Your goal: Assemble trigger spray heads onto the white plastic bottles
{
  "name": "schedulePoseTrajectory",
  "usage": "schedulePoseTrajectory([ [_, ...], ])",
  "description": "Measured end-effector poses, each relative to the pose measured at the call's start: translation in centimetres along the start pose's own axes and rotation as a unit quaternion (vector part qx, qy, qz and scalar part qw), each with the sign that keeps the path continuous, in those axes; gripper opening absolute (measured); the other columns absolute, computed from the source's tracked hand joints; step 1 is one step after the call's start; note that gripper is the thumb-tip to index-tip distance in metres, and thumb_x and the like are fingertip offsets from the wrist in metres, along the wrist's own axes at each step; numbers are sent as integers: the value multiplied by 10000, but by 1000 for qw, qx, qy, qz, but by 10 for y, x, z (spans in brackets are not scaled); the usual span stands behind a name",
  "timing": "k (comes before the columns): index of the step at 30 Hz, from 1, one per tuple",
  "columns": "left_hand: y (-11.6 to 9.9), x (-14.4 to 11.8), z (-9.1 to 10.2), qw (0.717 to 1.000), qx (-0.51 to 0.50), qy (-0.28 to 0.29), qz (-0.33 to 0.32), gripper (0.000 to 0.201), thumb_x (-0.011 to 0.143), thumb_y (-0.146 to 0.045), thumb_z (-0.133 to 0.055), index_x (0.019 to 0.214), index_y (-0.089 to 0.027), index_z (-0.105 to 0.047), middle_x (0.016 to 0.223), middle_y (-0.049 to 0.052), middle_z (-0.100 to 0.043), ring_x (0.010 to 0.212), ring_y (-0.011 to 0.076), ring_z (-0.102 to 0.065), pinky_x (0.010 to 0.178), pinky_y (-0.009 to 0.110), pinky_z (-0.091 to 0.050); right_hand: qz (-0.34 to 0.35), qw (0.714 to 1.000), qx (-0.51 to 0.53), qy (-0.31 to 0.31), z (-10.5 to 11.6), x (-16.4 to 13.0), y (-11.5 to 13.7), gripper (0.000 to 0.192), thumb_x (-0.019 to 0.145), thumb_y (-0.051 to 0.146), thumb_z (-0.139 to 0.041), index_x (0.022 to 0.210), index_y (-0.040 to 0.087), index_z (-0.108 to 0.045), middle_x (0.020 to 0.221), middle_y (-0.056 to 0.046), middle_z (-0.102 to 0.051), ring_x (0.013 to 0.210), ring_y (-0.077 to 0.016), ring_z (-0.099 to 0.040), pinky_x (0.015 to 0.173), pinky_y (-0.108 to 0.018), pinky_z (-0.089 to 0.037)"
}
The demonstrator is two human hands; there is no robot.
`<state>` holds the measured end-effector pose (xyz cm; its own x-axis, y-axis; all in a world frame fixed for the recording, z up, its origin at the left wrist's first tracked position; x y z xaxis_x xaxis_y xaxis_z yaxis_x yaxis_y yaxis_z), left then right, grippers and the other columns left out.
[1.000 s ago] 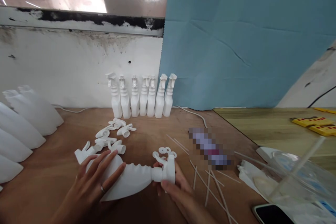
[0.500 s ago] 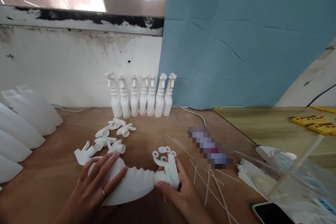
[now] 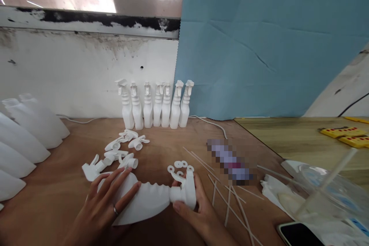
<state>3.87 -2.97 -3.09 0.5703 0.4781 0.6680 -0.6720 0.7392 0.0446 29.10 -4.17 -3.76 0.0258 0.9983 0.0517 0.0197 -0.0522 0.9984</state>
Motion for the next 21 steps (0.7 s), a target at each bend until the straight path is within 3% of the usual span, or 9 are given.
schedulePoseTrajectory([
  [3, -1, 0, 0, 1000, 2, 2, 4, 610, 803, -423, -686, 1356, -216, -531, 1427, 212, -427, 1272, 409, -424, 995, 575, -268, -36, 999, -21, 9, 1, 1, -4, 448, 778, 537, -717, 1035, 234, -508, 676, 34, -575, 476, -130, -482, 483, -258, -387],
  [7, 1, 0, 1, 1000, -1, 6, 3, 622, 788, -415, -697, 1353, -215, -532, 1431, 214, -422, 1264, 404, -432, 992, 573, -274, -16, 999, 25, 21, -2, 1, -6, 559, 733, 539, -752, 1099, 252, -442, 885, -19, -635, 532, -133, -530, 503, -266, -439],
  [11, 3, -1, 0, 1000, 4, 9, -1, 611, 792, -417, -691, 1347, -213, -537, 1428, 206, -429, 1274, 394, -424, 1003, 570, -267, -45, 999, 7, 20, -7, -1, -4, 510, 789, 532, -709, 1097, 240, -426, 598, 57, -566, 436, -126, -481, 445, -236, -395],
  [15, 3, 0, 0, 1000, 4, 1, -1, 599, 791, -421, -688, 1336, -216, -548, 1424, 203, -435, 1271, 389, -427, 1001, 564, -269, -15, 998, 59, 24, -6, 0, -1, 561, 727, 519, -762, 1101, 267, -429, 927, -20, -617, 486, -114, -527, 438, -247, -447],
  [21, 1, 0, 0, 1000, -1, 2, 5, 588, 796, -391, -694, 1337, -209, -549, 1419, 215, -436, 1264, 402, -431, 993, 580, -272, -22, 998, 58, 25, -7, -1, 3, 539, 764, 505, -737, 1151, 281, -436, 906, -7, -605, 535, -134, -558, 457, -258, -463],
])
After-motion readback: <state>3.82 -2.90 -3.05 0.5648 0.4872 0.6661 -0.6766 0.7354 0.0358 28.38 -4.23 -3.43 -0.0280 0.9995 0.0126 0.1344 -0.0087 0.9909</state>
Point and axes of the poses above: each hand's wrist, its own x-axis towards the middle knuckle, its own z-axis out of the back of the hand, y = z × x, the point moved 2 cm from there along x, towards the middle knuckle
